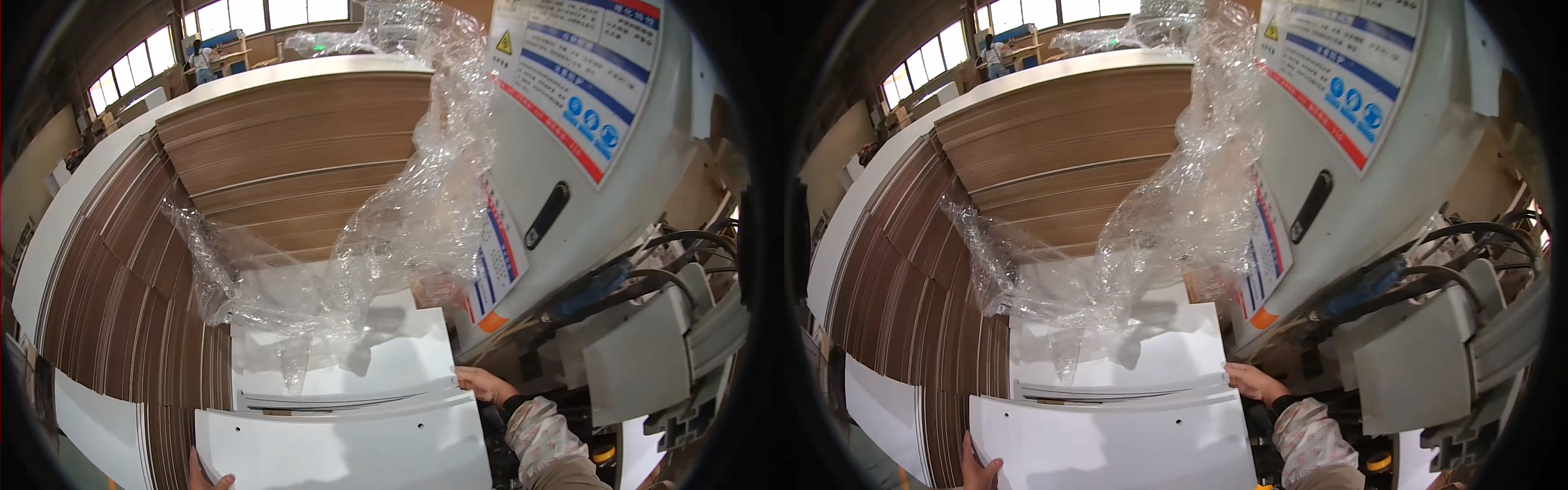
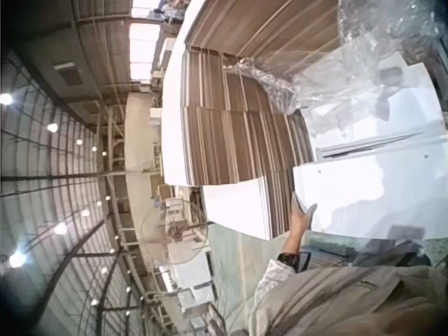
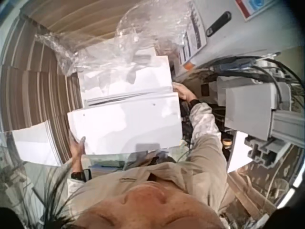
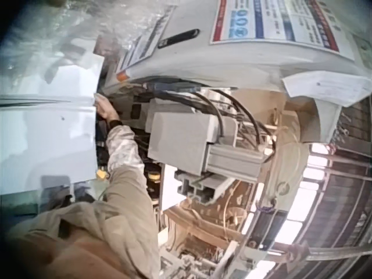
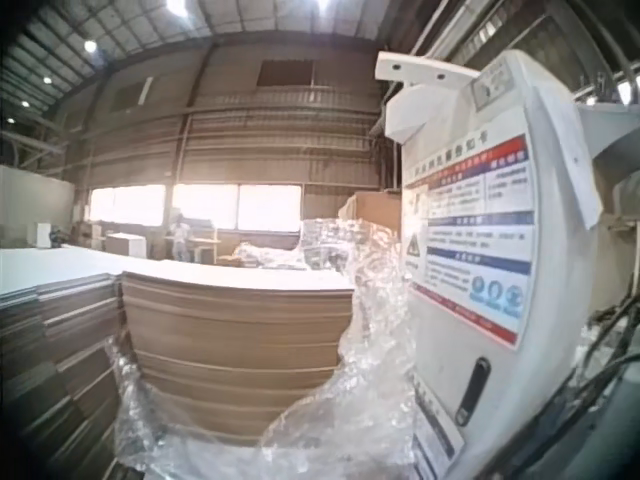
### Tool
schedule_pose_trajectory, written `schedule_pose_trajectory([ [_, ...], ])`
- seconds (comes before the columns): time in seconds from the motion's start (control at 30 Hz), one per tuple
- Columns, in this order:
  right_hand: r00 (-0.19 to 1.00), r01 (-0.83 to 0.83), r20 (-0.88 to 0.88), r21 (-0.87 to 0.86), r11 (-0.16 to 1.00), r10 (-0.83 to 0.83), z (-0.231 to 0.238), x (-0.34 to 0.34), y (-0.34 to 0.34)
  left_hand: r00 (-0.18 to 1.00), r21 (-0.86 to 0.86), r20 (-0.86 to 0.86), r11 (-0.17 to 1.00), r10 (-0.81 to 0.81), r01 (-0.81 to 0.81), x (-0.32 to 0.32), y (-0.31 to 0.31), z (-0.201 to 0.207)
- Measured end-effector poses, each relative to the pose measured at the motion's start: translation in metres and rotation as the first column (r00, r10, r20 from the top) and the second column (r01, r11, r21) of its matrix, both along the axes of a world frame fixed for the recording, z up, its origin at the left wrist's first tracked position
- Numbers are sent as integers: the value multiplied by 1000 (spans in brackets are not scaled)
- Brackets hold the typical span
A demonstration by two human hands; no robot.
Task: The person repeatedly picks up white rectangular panels from a stack, places them onto a conveyor belt machine, and retrieves them after processing. The person then stacks the processed panels onto a growing pile. The task involves continuous handling of the panels and operating the machine controls.
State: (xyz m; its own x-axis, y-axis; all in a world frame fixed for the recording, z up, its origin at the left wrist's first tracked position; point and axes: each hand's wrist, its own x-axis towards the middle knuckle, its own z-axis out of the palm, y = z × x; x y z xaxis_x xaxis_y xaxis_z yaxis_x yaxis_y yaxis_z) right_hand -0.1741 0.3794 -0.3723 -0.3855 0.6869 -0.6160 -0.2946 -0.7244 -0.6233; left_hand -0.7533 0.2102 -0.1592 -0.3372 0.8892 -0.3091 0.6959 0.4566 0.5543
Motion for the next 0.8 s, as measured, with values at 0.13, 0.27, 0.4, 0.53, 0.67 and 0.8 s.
schedule_pose_trajectory([
  [0.13, 952, -90, 295, 0, 996, 86, 21, -17, 20, 1000, 69, 5, 997, -20, 20, -5, -8, -9],
  [0.27, 872, -130, 478, 10, 991, 109, 50, -37, 34, 997, 72, 54, 995, 61, -65, -12, -11, -21],
  [0.4, 873, -46, 487, 70, 997, 6, 19, -24, 50, 993, 72, 96, 995, 63, -70, -20, -7, -28],
  [0.53, 886, 58, 440, 200, 978, -143, 17, -15, 85, 993, 69, 96, 995, 62, -69, -23, -10, -27],
  [0.67, 942, 72, 303, 234, 970, -143, 80, -46, 98, 995, 82, 86, 995, 47, -55, -24, -12, -29],
  [0.8, 973, 93, 196, 146, 985, -121, 145, -73, 106, 991, 105, 124, 992, 51, -64, -27, -15, -34],
])
